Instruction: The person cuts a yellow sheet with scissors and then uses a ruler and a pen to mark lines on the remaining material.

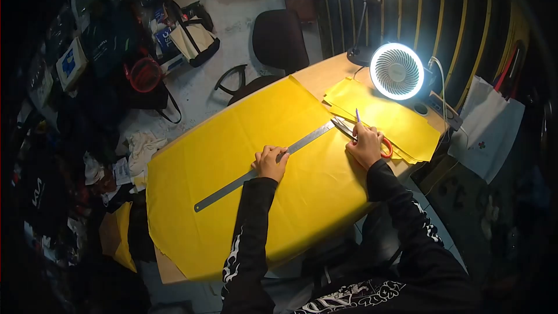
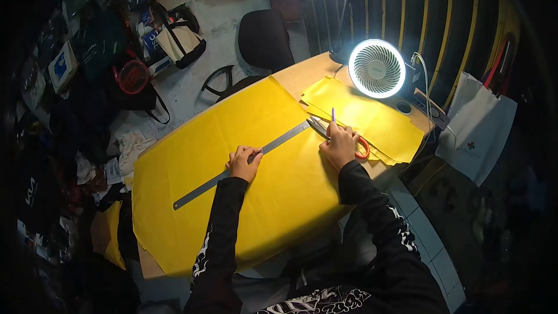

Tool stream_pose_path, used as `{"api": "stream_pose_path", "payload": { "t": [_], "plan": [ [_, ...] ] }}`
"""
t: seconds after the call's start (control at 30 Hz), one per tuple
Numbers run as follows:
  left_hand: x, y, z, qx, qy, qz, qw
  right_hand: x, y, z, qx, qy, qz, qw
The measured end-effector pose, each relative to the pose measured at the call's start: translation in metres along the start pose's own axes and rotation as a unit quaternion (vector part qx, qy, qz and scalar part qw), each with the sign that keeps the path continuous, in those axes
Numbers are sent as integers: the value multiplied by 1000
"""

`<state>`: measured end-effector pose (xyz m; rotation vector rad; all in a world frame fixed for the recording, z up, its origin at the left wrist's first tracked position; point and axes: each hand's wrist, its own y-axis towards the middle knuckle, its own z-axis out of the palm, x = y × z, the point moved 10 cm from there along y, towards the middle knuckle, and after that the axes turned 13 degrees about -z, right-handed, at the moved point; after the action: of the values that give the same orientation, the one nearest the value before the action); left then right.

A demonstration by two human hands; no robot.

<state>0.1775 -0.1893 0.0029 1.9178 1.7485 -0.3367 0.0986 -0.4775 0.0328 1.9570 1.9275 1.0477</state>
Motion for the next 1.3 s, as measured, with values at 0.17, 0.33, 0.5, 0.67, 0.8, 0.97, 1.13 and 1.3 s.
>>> {"api": "stream_pose_path", "payload": {
  "t": [0.17,0.33,0.5,0.67,0.8,0.97,1.13,1.3],
  "plan": [
    [-4,0,2,-9,-4,26,1000,-6,4,5,-6,53,-4,999],
    [-10,0,1,-2,-9,30,999,0,9,0,-43,119,-30,992],
    [-25,-5,14,19,59,98,993,0,23,-28,-130,136,-37,981],
    [-31,-10,24,70,127,96,985,-5,37,-51,-200,150,-59,966],
    [-30,-10,24,72,135,97,983,-9,44,-66,-208,194,-27,958],
    [-31,-10,24,69,149,93,982,-15,59,-56,-165,139,-36,976],
    [-29,-9,24,75,143,95,982,-28,78,-40,-159,61,-53,984],
    [-30,-9,23,74,153,94,981,-67,89,15,-38,-65,-9,997]
  ]
}}
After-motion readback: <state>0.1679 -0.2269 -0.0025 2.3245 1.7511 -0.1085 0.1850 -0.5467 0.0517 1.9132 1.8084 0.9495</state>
